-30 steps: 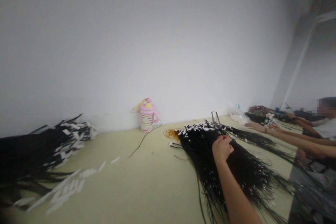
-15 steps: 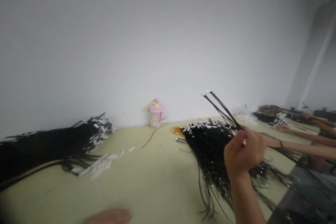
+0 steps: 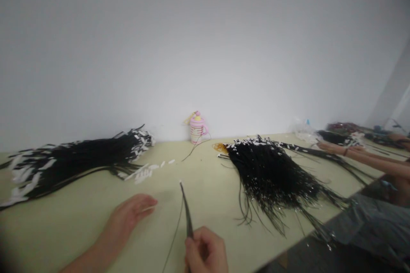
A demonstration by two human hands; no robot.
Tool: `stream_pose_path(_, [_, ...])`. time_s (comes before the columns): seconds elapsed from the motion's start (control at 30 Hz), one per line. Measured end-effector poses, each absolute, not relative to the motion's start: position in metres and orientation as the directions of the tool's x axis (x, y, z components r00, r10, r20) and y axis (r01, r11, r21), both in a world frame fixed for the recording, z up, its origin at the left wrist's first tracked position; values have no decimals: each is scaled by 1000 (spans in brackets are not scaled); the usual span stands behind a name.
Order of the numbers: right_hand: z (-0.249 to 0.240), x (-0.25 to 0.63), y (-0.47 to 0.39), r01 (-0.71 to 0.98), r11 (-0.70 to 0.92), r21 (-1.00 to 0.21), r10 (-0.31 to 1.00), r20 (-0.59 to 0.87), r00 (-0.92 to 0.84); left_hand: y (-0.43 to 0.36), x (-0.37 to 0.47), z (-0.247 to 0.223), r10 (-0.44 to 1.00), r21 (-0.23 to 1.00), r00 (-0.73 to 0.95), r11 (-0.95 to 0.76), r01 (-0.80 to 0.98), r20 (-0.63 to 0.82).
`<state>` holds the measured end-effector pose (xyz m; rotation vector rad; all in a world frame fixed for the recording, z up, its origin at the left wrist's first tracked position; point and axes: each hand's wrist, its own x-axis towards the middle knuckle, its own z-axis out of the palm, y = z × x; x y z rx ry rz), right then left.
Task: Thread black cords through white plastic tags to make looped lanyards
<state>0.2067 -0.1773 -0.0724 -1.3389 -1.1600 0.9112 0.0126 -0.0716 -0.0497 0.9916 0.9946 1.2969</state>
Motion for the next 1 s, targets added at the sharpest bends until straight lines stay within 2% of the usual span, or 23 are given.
stream_pose_path(0.13, [-96, 190, -171, 430, 264, -863, 952, 304, 28, -88, 35, -48, 998, 943, 23, 71, -324, -67])
stream_pose_path(0.27, [-94, 194, -171, 540, 224, -812, 970, 239, -43, -95, 64, -48, 982, 945, 163, 145, -293, -101])
stream_pose_path(0.47, [-86, 189, -166, 526, 162, -835, 987, 142, -79, -89, 63, -53, 931, 943, 359, 178, -282, -69])
stream_pose_path(0.63, [-86, 193, -167, 255, 243, -936, 968, 249, -9, -84, 56, -58, 880, 937, 474, 197, -287, -39])
stream_pose_path(0.7, [-89, 195, -169, 218, 285, -933, 958, 285, -30, -83, 57, -59, 869, 934, 493, 213, -287, -46])
stream_pose_path(0.9, [-101, 199, -164, 477, 416, -774, 894, 445, -57, -82, 57, -58, 875, 869, 468, 325, -374, -125])
stream_pose_path(1.0, [-97, 200, -160, 486, 437, -757, 899, 389, -201, -76, 54, -54, 879, 805, 418, 414, -425, -232])
